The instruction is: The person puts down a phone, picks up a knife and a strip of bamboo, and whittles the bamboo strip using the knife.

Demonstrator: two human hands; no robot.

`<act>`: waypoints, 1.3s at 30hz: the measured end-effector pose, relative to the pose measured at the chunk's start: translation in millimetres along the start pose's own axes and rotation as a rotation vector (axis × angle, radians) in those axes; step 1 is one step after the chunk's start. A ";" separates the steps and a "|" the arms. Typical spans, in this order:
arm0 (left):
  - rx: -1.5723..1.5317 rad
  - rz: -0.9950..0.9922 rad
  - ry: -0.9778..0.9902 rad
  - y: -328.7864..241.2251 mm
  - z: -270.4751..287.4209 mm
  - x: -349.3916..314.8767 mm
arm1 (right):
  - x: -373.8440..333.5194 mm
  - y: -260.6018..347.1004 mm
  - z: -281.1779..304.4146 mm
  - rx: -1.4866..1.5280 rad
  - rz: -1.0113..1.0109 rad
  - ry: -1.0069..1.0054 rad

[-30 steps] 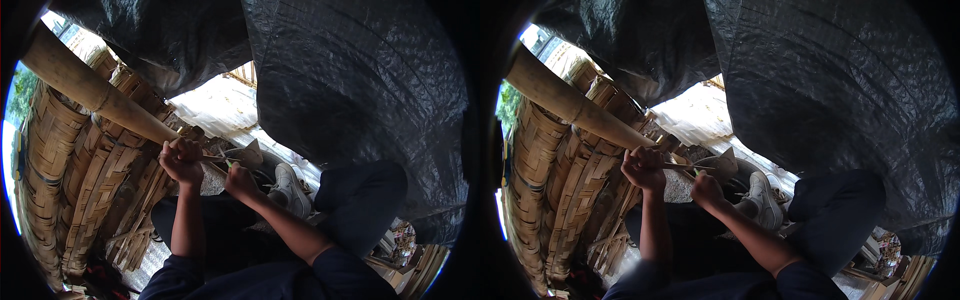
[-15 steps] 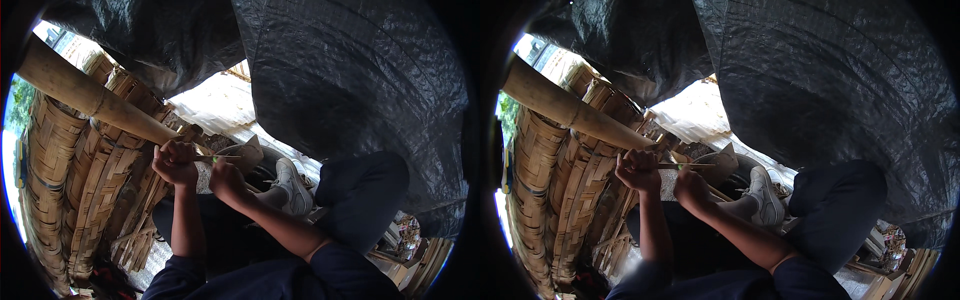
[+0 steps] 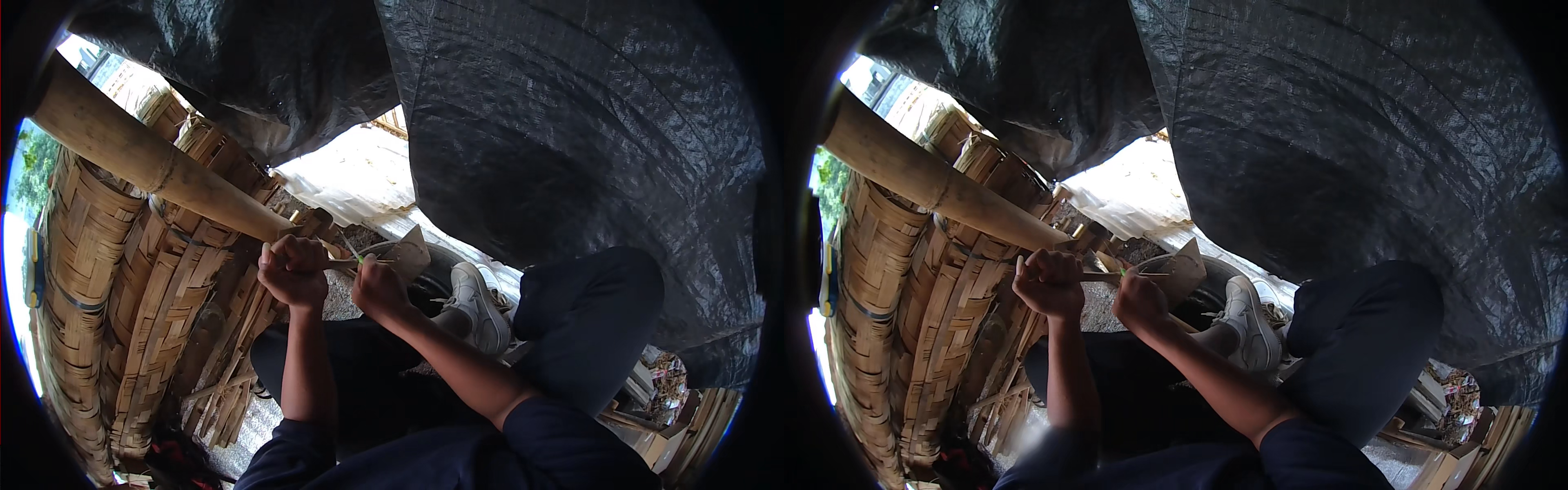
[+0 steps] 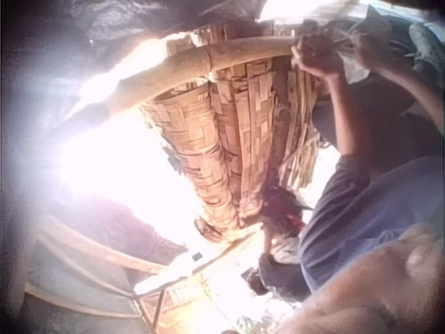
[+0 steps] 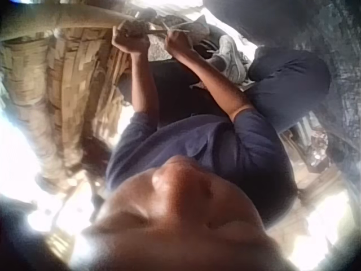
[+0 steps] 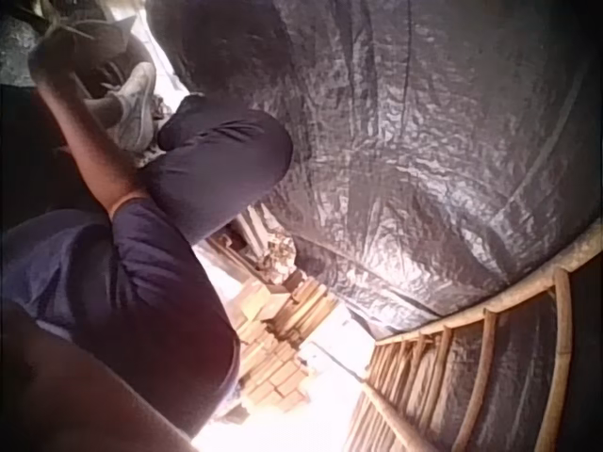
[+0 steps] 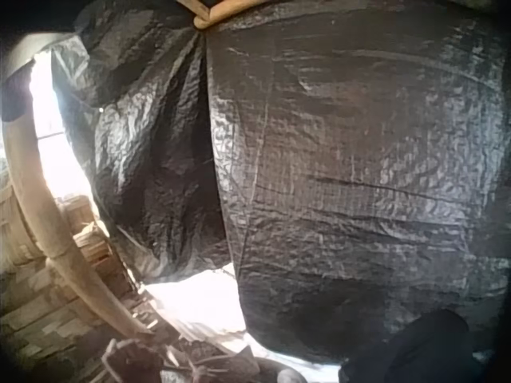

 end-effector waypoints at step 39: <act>-0.001 -0.031 -0.028 11.3 16.3 13.7 | 6.6 32.4 11.2 0.038 0.102 0.033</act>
Point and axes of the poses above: each hand's wrist, its own x-axis towards the middle knuckle, its own z-axis out of the back of the hand, y = z × x, the point moved 8 cm from there along x, towards the middle knuckle, and after that the axes turned 9 degrees about -y, right-handed, at the moved point
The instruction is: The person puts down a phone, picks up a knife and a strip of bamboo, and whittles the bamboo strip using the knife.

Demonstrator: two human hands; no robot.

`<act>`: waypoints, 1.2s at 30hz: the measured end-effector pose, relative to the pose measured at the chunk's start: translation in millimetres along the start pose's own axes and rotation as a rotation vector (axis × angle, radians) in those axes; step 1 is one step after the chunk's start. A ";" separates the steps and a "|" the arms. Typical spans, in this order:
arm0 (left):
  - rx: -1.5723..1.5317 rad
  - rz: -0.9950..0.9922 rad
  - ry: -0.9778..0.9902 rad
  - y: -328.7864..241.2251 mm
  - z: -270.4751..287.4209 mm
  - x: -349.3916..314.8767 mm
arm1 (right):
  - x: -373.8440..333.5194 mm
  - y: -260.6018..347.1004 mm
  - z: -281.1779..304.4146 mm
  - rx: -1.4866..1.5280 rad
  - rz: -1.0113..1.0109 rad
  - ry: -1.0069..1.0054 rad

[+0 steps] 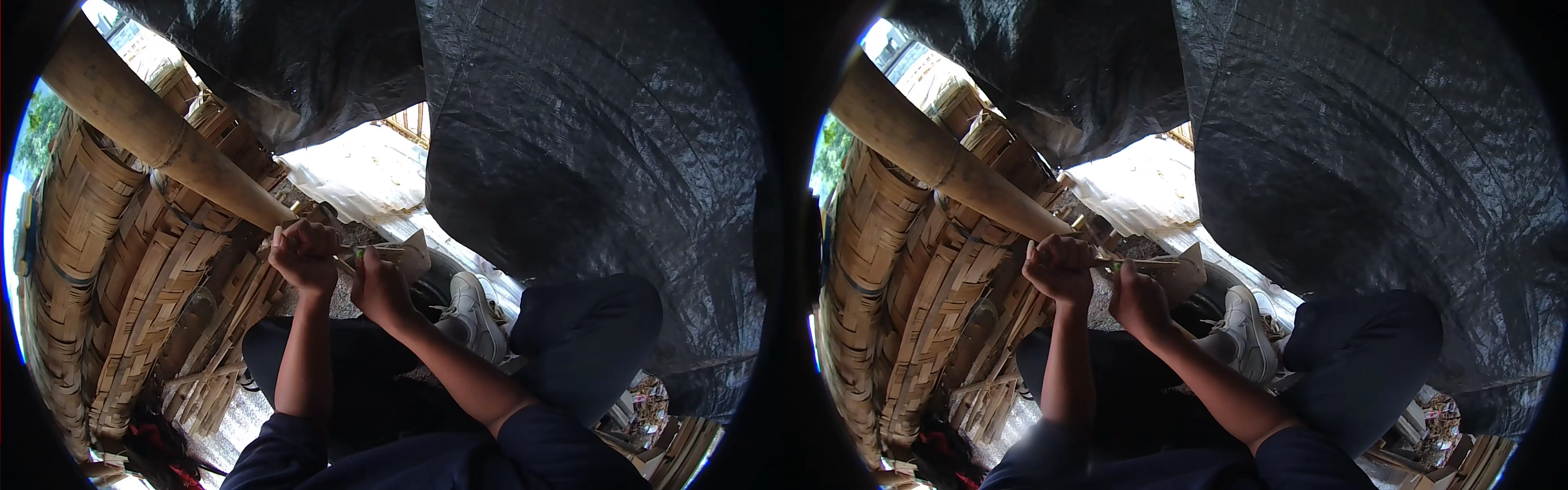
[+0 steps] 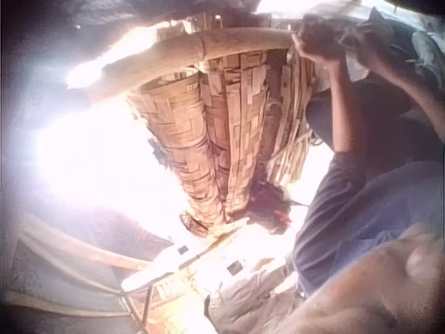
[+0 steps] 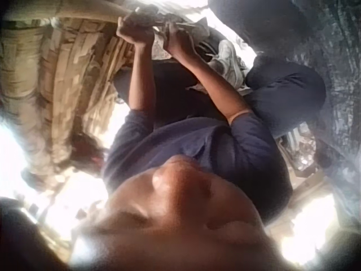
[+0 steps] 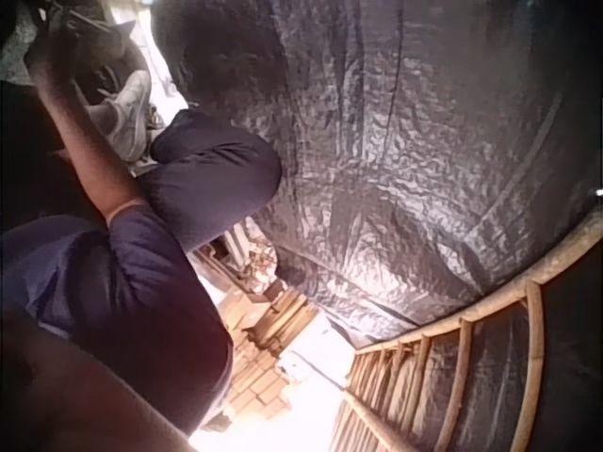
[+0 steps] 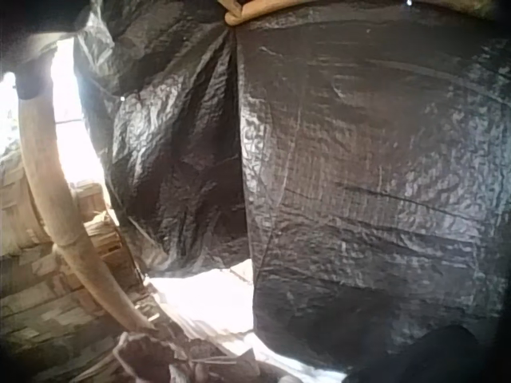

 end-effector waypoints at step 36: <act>0.010 0.007 -0.045 2.5 0.7 5.9 | -1.8 -100.0 -22.5 -0.152 -0.026 0.012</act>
Point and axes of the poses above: each hand's wrist, its own x-axis towards the middle knuckle, its own z-axis out of the back of the hand, y = z × x, the point moved 8 cm from there along x, towards the middle knuckle, and after that the axes turned 9 degrees about -y, right-handed, at the moved point
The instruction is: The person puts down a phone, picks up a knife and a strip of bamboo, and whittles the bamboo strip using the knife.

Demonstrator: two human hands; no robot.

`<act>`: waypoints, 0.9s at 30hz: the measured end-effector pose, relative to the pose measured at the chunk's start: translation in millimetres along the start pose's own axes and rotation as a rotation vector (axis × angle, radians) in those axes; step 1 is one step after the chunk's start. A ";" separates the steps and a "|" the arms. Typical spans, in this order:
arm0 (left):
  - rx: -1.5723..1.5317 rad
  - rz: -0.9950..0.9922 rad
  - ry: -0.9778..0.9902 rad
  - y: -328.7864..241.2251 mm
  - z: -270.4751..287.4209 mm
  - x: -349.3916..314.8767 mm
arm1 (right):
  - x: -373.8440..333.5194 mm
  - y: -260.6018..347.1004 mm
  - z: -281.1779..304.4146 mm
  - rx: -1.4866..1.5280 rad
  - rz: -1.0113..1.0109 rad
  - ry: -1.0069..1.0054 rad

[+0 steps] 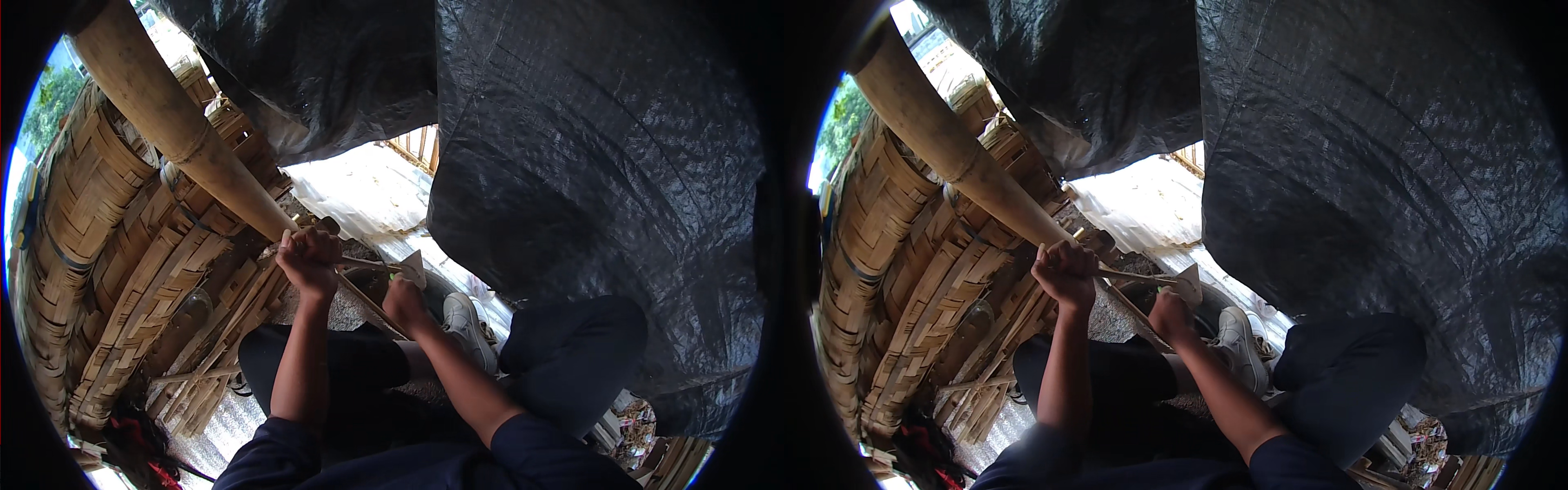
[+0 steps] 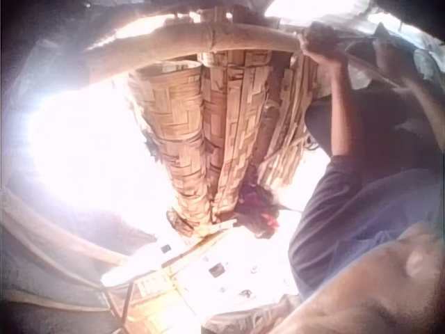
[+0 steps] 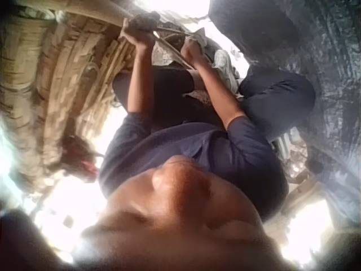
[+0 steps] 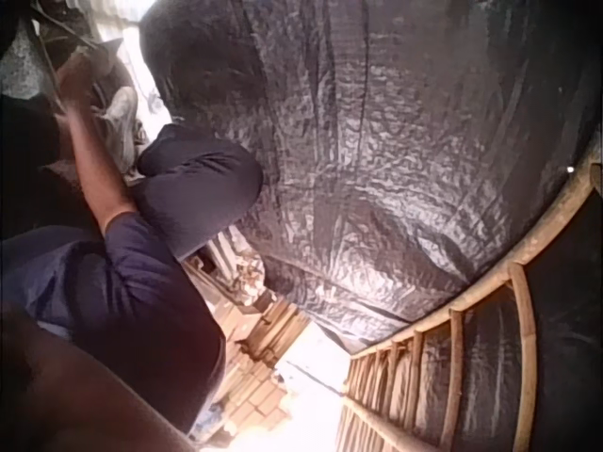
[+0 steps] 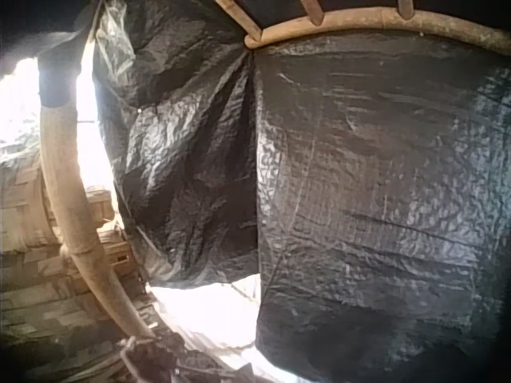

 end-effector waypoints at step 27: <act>-0.079 0.014 -0.017 -2.5 10.9 14.2 | -20.3 -62.0 -24.2 -0.177 -0.116 0.101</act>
Point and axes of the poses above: each hand's wrist, its own x-axis towards the middle knuckle, its own z-axis out of the back of the hand, y = z × x, the point moved 8 cm from there along x, towards the middle knuckle, and after that the axes turned 9 degrees about -y, right-handed, at the moved point
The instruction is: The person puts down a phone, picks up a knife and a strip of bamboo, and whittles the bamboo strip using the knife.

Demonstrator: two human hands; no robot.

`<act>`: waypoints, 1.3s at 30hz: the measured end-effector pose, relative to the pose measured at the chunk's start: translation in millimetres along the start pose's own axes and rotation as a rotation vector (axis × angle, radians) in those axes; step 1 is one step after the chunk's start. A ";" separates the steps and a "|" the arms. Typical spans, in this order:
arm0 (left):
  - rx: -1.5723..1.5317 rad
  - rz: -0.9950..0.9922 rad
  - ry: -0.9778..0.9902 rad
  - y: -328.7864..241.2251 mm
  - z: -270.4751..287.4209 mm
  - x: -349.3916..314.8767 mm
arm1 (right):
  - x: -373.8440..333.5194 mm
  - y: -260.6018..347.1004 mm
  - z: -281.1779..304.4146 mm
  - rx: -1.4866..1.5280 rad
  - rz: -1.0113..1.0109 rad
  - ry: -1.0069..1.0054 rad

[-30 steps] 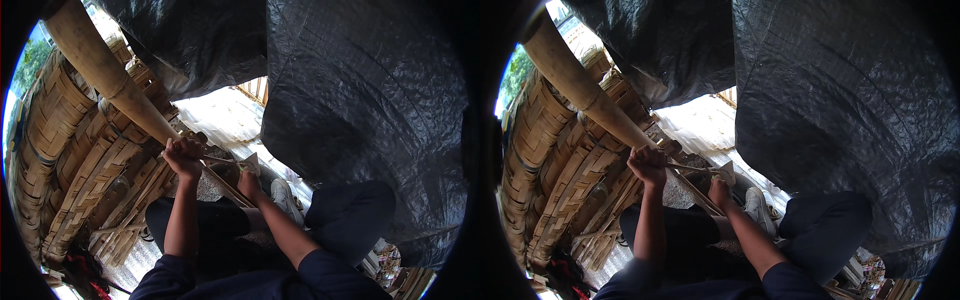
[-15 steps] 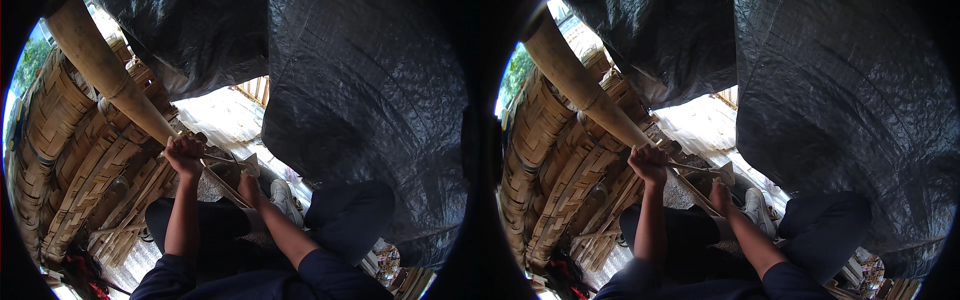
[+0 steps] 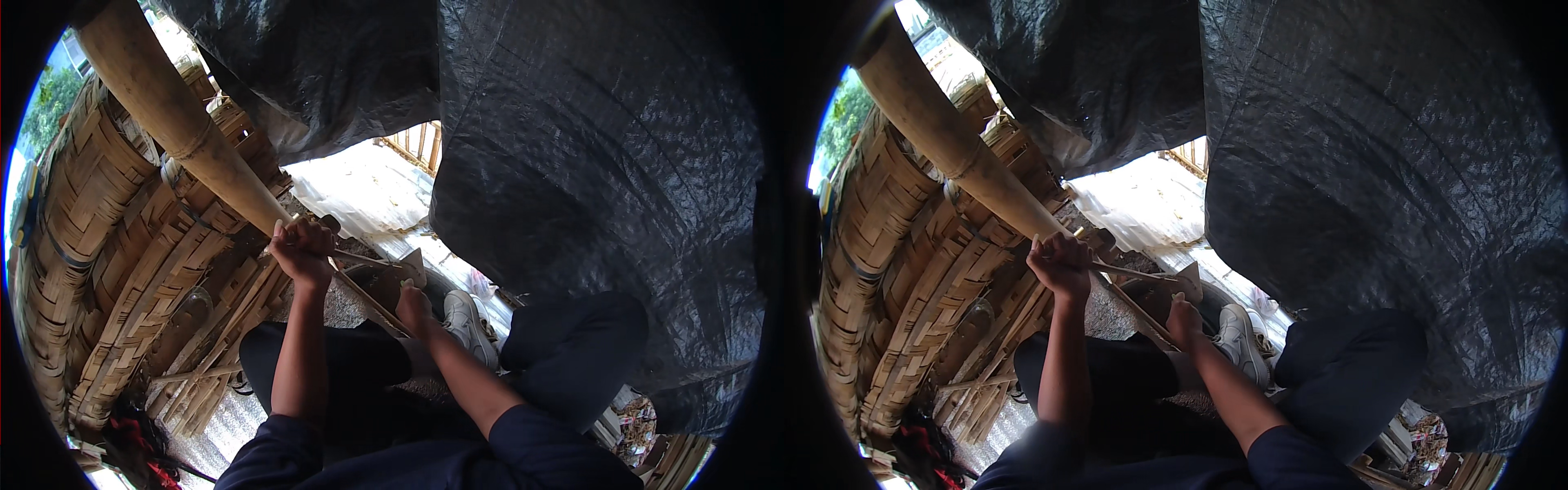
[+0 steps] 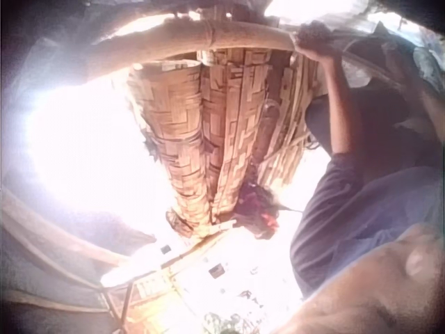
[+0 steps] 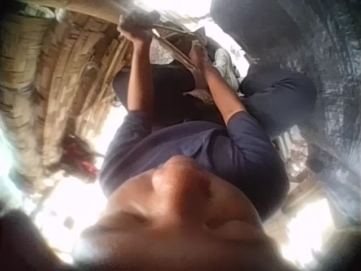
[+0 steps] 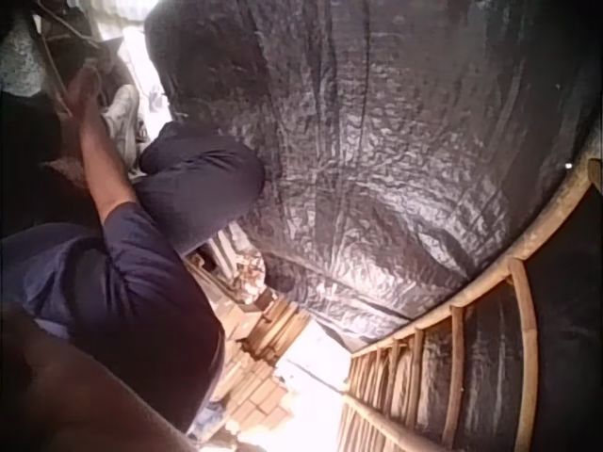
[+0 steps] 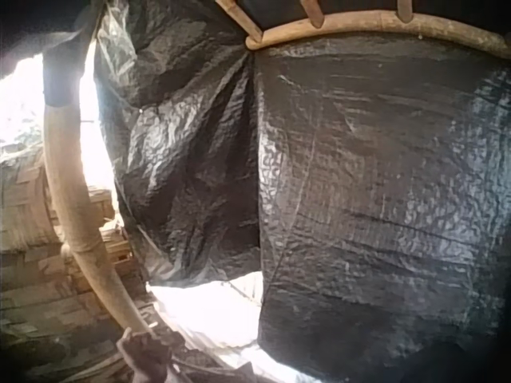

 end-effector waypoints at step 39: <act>0.053 -0.034 -0.050 -7.5 -0.8 3.7 | 33.1 114.7 38.2 0.290 0.264 -0.078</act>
Point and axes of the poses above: each hand's wrist, its own x-axis towards the middle knuckle, its own z-axis out of the back of the hand, y = z × x, the point moved 8 cm from there along x, towards the middle knuckle, and after that the axes turned 9 degrees about -y, right-handed, at the moved point
